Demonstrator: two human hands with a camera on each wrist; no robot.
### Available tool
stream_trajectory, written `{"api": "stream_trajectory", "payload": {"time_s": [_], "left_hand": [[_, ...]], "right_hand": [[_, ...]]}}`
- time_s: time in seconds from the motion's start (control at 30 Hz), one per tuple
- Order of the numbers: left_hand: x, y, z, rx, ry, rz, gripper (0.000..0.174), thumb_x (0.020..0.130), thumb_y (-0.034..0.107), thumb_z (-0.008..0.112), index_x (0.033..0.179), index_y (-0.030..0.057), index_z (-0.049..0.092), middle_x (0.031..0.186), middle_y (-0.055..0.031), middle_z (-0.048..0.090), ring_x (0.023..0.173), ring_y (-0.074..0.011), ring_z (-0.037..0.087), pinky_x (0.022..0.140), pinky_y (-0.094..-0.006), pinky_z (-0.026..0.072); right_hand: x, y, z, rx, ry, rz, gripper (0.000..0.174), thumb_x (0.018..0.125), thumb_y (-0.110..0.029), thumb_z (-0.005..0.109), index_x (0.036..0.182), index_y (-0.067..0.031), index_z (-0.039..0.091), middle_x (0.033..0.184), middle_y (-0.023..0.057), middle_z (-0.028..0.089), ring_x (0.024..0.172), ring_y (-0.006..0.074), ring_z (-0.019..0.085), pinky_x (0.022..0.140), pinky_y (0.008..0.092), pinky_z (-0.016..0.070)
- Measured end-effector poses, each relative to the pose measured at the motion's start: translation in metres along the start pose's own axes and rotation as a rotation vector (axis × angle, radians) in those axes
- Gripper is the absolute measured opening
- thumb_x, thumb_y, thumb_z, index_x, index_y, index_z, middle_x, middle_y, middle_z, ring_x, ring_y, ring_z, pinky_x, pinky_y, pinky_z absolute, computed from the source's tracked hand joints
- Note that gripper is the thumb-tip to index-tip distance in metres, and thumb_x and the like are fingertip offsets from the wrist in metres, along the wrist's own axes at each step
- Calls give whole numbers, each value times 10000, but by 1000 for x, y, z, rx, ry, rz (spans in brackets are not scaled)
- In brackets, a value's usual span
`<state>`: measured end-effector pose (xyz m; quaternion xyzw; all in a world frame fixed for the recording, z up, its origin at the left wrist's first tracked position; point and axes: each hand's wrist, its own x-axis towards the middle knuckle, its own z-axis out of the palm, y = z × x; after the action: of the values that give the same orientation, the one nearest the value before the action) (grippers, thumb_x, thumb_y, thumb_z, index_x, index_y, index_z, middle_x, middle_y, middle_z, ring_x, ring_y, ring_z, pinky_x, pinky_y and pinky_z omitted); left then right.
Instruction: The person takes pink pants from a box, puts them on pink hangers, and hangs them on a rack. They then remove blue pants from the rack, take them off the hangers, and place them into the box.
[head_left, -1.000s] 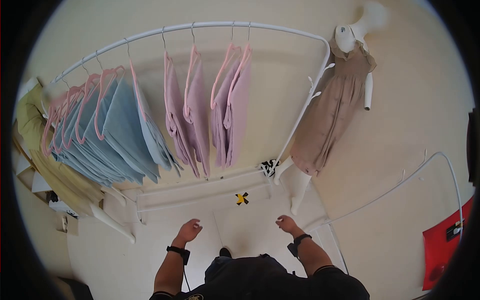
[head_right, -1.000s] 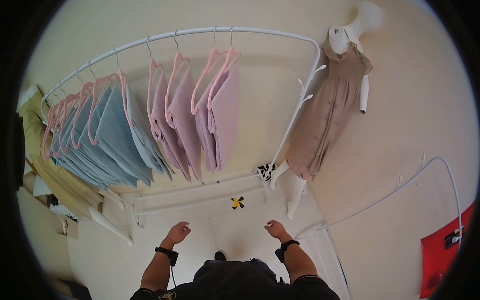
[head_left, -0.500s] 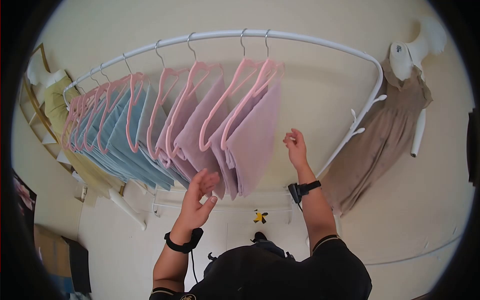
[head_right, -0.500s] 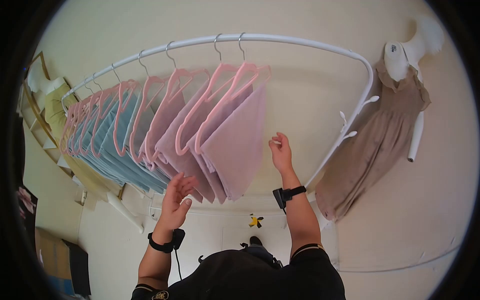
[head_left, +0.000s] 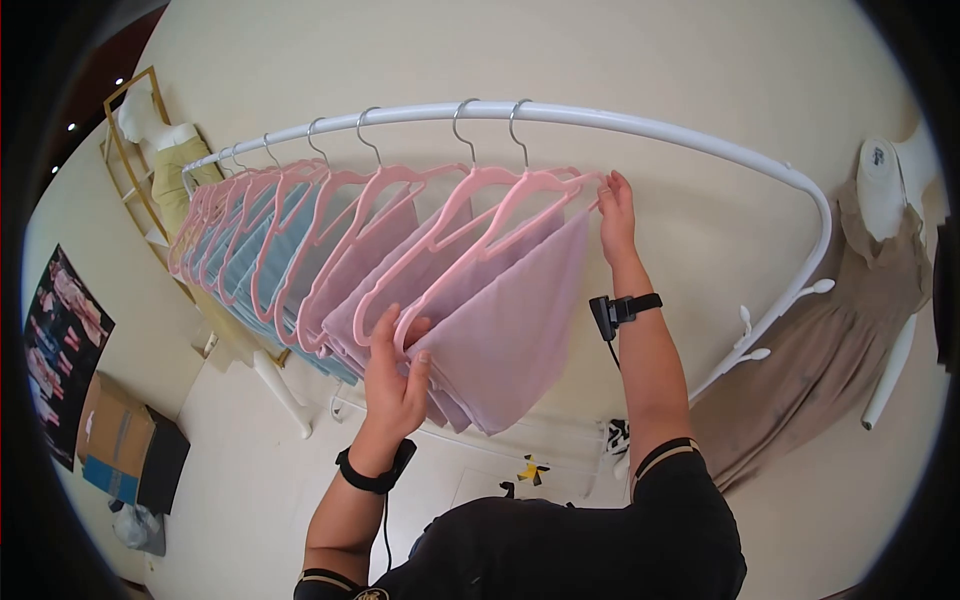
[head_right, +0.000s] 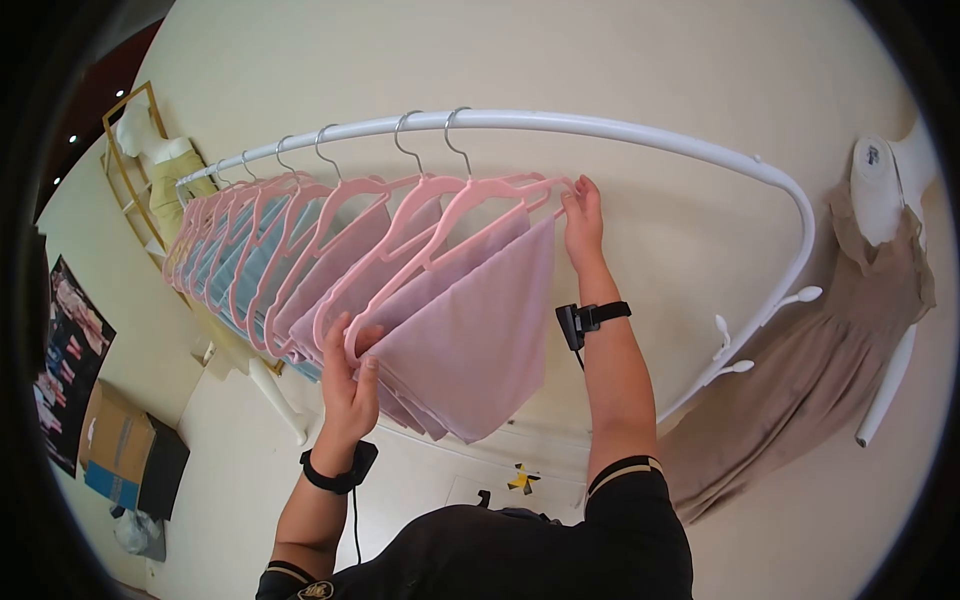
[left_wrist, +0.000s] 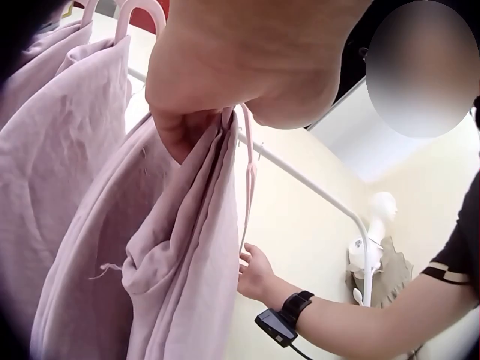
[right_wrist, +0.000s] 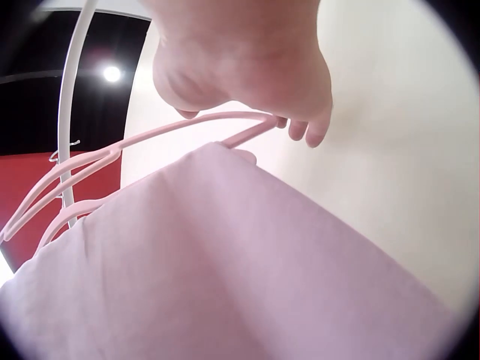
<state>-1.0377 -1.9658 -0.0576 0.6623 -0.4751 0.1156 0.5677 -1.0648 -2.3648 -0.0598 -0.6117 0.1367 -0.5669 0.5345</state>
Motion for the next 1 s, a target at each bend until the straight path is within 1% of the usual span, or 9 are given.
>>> {"api": "stream_trajectory", "payload": {"time_s": [0.17,0.23,0.37,0.43,0.57,0.63,0.83,0.93,1.0], "left_hand": [[10,-1,7,-22,65,-40,228,975,120,434,1160,-3,485,1006,-140,646,913,-214,618,835,-318,460],[7,-10,6,-19,103,-39,198,983,127,423,1111,-5,497,979,-132,652,883,-198,617,814,-309,461],[12,5,-2,-48,249,50,218,1003,190,418,1036,-6,507,887,-111,648,817,-170,616,772,-286,470],[8,11,-18,-78,322,42,237,1006,218,421,1013,-2,510,844,-100,634,801,-161,610,759,-278,471],[-9,11,-72,-10,471,52,316,1012,308,410,937,18,510,733,-61,573,659,-113,531,625,-239,423],[-23,1,-101,-1,501,27,336,1007,339,415,902,31,500,701,-45,542,622,-101,492,584,-231,389],[-100,-25,-206,-31,605,-105,355,995,368,443,856,44,483,678,-39,523,590,-97,477,544,-227,368],[-145,-32,-246,-15,628,-125,362,991,374,449,840,47,483,681,-40,525,569,-97,471,524,-221,355],[-172,-34,-280,34,620,-133,362,991,373,449,836,47,484,675,-40,527,572,-97,472,520,-224,354]], "right_hand": [[3,2,7,135,-65,158,506,903,-155,574,1360,-44,386,1200,106,488,1086,195,476,922,307,408],[5,8,8,-13,-38,-8,481,904,-147,583,1344,-55,413,1107,65,489,949,139,478,819,267,424],[-3,-17,13,-10,-47,-107,450,911,-136,577,1332,-67,434,1127,53,488,905,107,482,775,240,428],[-19,-44,15,187,-99,-126,378,918,-114,565,1281,-63,473,1058,25,503,821,80,488,689,211,438],[-57,-72,22,183,-124,-162,230,927,-104,558,1148,-44,541,920,4,519,734,66,486,601,197,436],[-82,-81,22,120,-210,-216,110,926,-116,571,987,-24,568,802,-9,512,662,54,480,540,198,430],[-184,-112,70,52,-365,-230,179,849,-143,675,829,-13,555,733,4,508,604,76,446,521,220,369],[-228,-112,92,50,-542,-193,203,825,-138,695,768,-17,543,685,24,496,583,99,440,516,236,350],[-251,-116,122,83,-776,-189,174,844,-119,663,782,-16,538,665,9,487,580,80,441,528,230,365]]}}
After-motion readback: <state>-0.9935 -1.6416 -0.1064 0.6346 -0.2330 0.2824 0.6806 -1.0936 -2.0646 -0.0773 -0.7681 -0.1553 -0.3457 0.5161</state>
